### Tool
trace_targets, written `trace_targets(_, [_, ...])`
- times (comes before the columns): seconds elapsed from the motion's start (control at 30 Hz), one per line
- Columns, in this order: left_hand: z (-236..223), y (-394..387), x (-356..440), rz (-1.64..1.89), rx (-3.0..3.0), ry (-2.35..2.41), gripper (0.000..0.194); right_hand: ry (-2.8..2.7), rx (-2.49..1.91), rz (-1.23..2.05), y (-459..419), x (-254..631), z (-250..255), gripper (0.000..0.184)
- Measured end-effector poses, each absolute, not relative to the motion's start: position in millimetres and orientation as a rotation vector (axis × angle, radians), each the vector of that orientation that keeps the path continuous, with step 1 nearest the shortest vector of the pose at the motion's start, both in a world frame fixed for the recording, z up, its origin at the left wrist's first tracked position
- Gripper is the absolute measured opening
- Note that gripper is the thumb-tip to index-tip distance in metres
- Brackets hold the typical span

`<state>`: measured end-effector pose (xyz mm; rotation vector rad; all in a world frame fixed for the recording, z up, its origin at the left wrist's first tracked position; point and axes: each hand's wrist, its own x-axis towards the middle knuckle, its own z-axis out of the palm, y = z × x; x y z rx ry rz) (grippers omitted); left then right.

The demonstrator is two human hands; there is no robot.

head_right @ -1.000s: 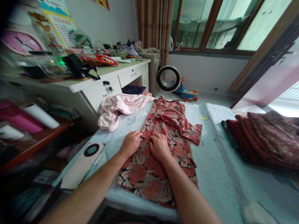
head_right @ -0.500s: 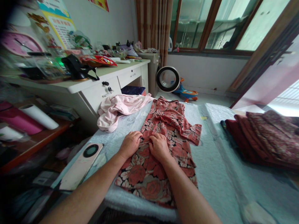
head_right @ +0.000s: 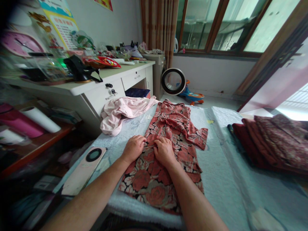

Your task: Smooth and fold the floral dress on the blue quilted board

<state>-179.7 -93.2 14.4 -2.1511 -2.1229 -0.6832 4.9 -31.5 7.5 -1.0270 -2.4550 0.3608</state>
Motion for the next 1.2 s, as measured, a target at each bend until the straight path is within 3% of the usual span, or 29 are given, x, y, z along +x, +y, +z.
trace_targets(1.2, [15.2,-96.0,-179.2,-0.63,-2.107,-2.138,0.025,-2.446,-1.033,0.386,-33.0,4.7,8.9,0.027])
